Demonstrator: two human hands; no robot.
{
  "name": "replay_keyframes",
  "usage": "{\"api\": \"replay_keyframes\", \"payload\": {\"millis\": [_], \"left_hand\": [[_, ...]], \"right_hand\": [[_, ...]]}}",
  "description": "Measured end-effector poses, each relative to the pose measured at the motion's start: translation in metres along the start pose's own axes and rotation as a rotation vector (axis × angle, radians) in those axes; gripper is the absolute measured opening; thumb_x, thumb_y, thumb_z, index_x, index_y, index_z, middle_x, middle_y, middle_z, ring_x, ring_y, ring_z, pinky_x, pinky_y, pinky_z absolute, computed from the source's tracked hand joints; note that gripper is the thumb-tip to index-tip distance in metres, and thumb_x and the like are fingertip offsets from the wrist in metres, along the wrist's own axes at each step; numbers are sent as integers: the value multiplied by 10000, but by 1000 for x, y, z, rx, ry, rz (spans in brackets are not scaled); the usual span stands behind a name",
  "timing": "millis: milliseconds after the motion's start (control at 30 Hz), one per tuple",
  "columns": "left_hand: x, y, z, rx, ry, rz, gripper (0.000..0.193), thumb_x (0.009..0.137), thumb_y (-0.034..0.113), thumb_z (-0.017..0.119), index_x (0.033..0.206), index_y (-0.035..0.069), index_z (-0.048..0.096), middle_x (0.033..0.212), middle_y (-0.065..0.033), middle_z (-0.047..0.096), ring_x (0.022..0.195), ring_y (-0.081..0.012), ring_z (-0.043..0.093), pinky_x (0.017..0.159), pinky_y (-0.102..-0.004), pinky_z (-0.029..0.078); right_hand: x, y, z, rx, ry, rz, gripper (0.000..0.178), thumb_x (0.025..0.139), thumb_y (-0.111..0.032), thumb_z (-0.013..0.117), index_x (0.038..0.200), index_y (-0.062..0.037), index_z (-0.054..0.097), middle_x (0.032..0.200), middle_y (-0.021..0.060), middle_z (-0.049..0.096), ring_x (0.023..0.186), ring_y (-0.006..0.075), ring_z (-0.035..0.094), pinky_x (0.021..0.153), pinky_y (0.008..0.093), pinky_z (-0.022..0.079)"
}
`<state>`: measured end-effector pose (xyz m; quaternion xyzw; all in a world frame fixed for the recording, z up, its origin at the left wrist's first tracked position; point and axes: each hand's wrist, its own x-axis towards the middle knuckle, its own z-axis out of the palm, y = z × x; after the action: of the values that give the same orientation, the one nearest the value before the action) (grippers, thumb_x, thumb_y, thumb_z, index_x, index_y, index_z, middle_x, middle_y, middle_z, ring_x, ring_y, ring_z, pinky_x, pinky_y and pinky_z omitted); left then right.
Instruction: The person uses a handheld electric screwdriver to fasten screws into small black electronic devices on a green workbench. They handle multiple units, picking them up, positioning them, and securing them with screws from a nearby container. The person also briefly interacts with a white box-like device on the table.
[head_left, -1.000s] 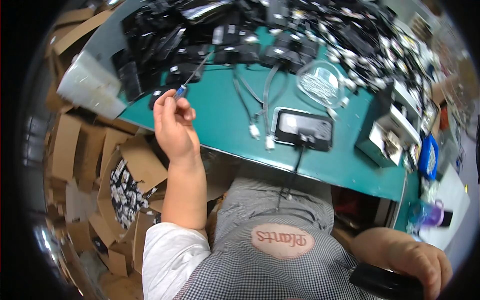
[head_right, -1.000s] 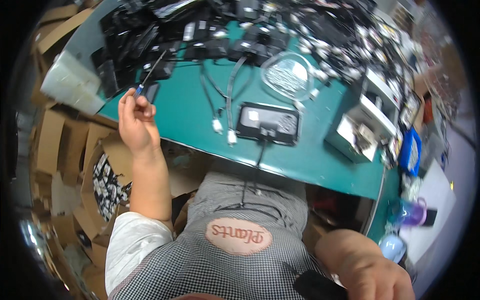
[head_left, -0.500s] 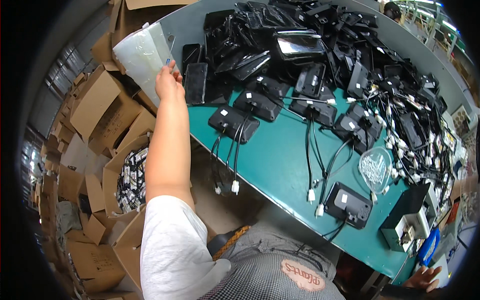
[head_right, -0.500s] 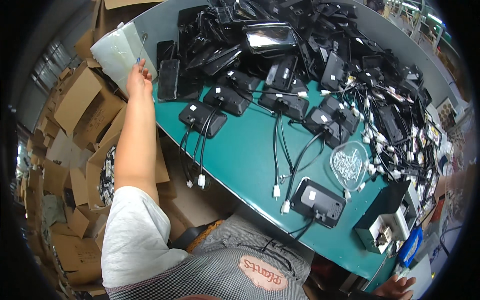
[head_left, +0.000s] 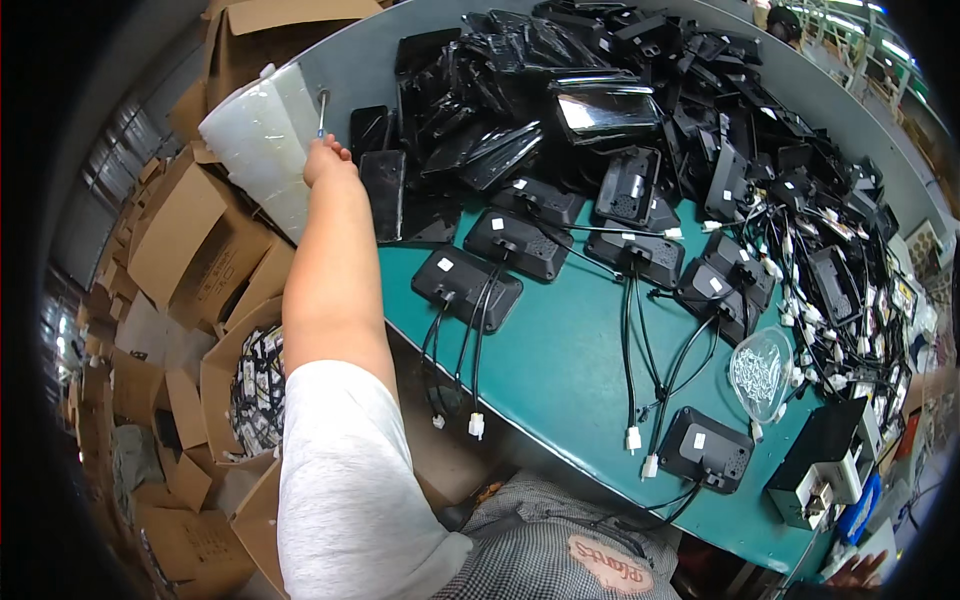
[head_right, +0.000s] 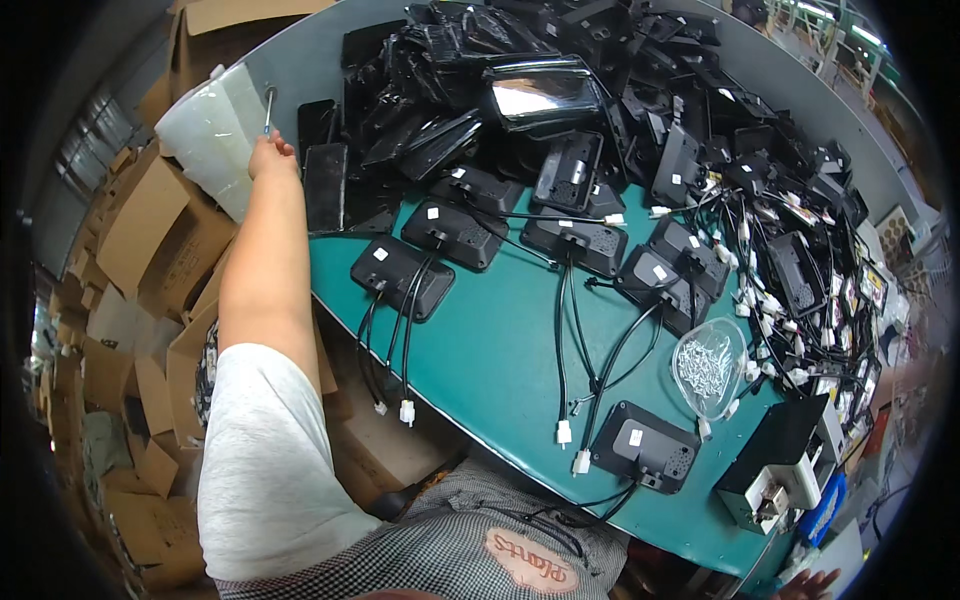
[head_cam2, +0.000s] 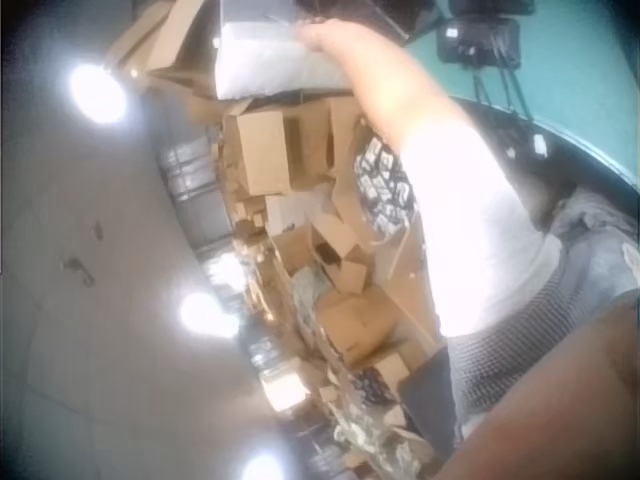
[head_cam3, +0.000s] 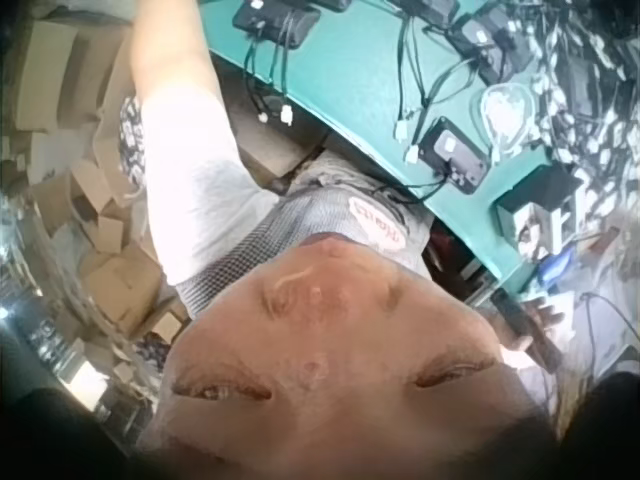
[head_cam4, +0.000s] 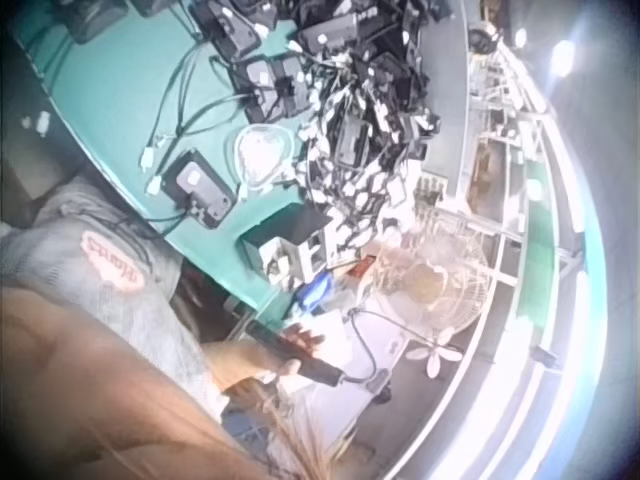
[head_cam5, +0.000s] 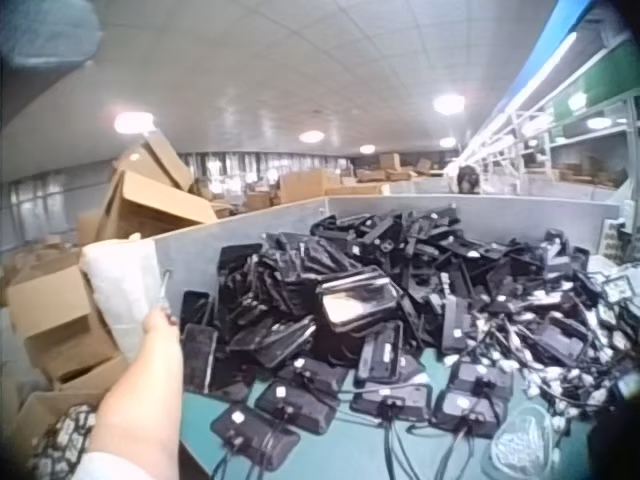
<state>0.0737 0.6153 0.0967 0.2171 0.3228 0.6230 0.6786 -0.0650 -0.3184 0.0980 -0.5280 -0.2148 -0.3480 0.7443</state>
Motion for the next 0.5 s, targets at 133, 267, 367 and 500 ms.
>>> {"api": "replay_keyframes", "payload": {"millis": [133,267,367,500], "left_hand": [[76,-11,-30,105,-309,-192,366,994,332,437,1182,20,464,963,-184,587,629,-227,512,522,-315,440],[26,-77,-61,288,-414,-395,510,988,269,341,1335,-100,400,1081,-180,578,756,-225,471,687,-323,420],[138,142,-58,202,-1050,-305,519,891,69,555,1355,-107,403,970,-96,539,702,-142,426,641,-263,392],[-44,-3,-93,390,-890,-242,366,989,193,522,1271,-42,520,1025,-52,585,715,-92,426,646,-220,376]], "right_hand": [[-11,-21,-31,-172,106,43,588,900,-198,541,1398,42,343,1254,252,565,1123,294,592,912,364,522],[5,-42,36,47,-61,97,389,773,-101,655,1111,-57,467,1309,201,452,1093,274,478,996,406,371],[2,17,-4,329,-30,71,470,750,-127,695,1142,-70,442,1238,176,483,1081,290,525,968,442,405],[3,-22,14,73,-68,-26,476,799,-143,672,1206,-77,435,1204,163,556,943,236,552,812,382,430]]}}
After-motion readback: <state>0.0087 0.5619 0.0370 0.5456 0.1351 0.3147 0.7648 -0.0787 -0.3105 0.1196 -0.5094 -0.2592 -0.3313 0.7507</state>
